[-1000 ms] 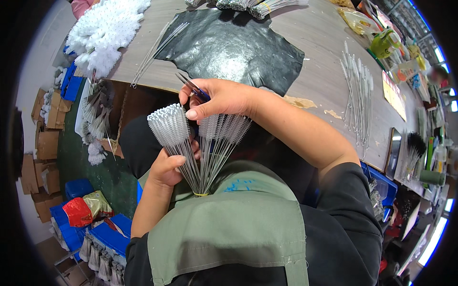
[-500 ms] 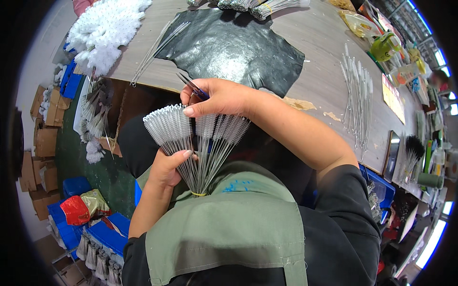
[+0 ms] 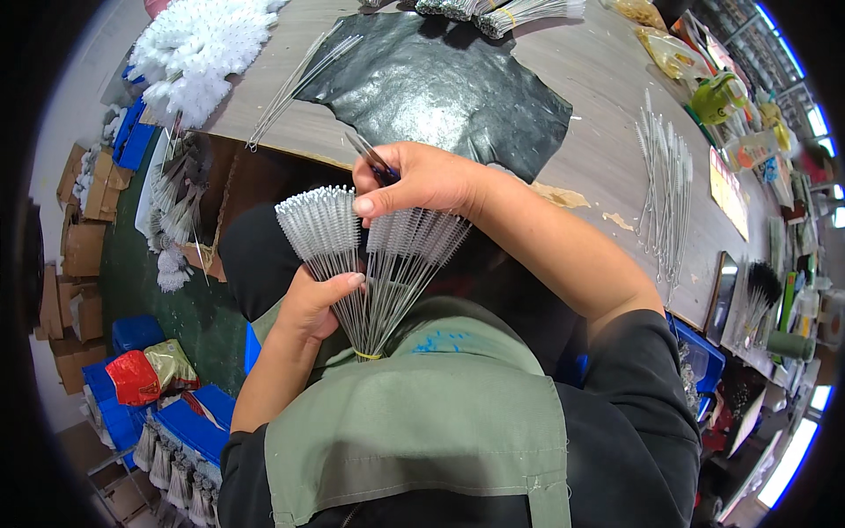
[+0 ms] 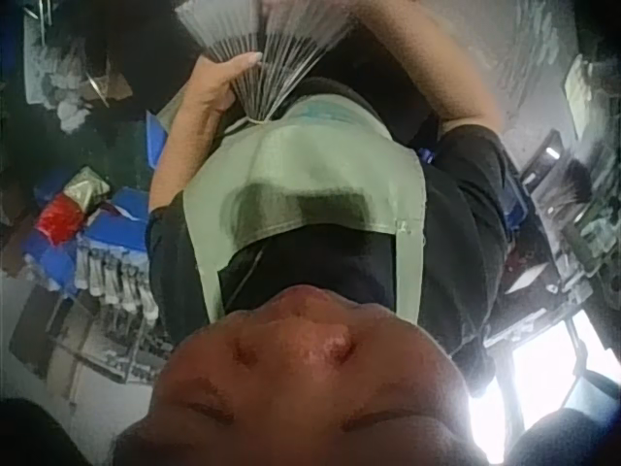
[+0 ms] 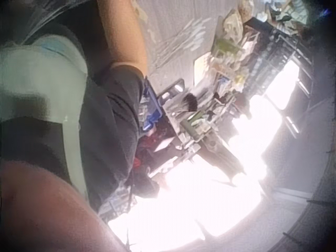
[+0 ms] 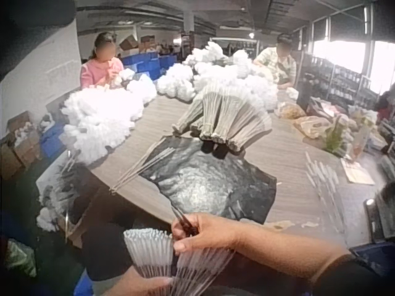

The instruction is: The worker bundle white bristles onto wire stems, binds them, and uses shears to trim or shape the resulting bottle brush assemblies.

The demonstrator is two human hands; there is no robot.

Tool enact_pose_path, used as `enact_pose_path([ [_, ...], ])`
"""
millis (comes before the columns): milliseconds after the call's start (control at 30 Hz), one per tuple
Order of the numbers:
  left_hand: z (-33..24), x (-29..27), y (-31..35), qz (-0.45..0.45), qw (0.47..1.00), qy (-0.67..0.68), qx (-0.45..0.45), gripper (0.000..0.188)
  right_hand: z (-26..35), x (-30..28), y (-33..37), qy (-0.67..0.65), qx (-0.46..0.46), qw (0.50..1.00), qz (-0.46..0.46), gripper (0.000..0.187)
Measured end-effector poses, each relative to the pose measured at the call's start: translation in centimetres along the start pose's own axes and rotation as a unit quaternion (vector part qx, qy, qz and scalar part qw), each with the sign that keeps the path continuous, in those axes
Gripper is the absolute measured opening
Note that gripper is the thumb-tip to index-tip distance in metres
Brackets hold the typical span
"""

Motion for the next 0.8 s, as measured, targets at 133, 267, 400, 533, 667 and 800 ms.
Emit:
enact_pose_path([
  [133, -0.3, 0.4, 0.1, -0.002, 1.000, -0.003, 0.010, 0.051, 0.1, -0.1, 0.0, -0.008, 0.017, 1.000, -0.005, 0.032],
  [267, -0.4, 1.0, 0.0, 0.011, 1.000, 0.003, 0.022, 0.051, -0.9, -0.7, 0.0, -0.009, -0.037, 0.998, 0.040, 0.032],
  [400, -0.1, -0.5, 0.4, -0.017, 1.000, -0.014, 0.015, 0.050, -0.2, -0.4, -0.4, 0.050, 0.006, 0.999, 0.004, 0.034],
  [533, -0.5, 0.2, 0.5, -0.031, 0.998, -0.016, 0.047, 0.047, 0.0, 0.0, -0.3, 0.045, -0.008, 0.999, 0.012, 0.026],
  [667, -0.5, 0.3, 0.6, -0.017, 0.999, 0.000, 0.034, 0.049, 0.3, 0.3, -0.1, -0.001, 0.009, 1.000, 0.014, 0.023],
  [800, -0.3, 0.2, 0.5, -0.026, 0.999, -0.007, 0.028, 0.045, 0.5, 0.4, 0.1, 0.002, -0.020, 0.998, 0.052, 0.025],
])
Point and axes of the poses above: each hand's wrist, its own y-axis away from the middle knuckle, its own x-axis out of the palm, z = x × y, the point moved 7 cm from there along -y, towards the middle knuckle, and after that the axes turned 9 degrees about y, right-handed, at the moved point
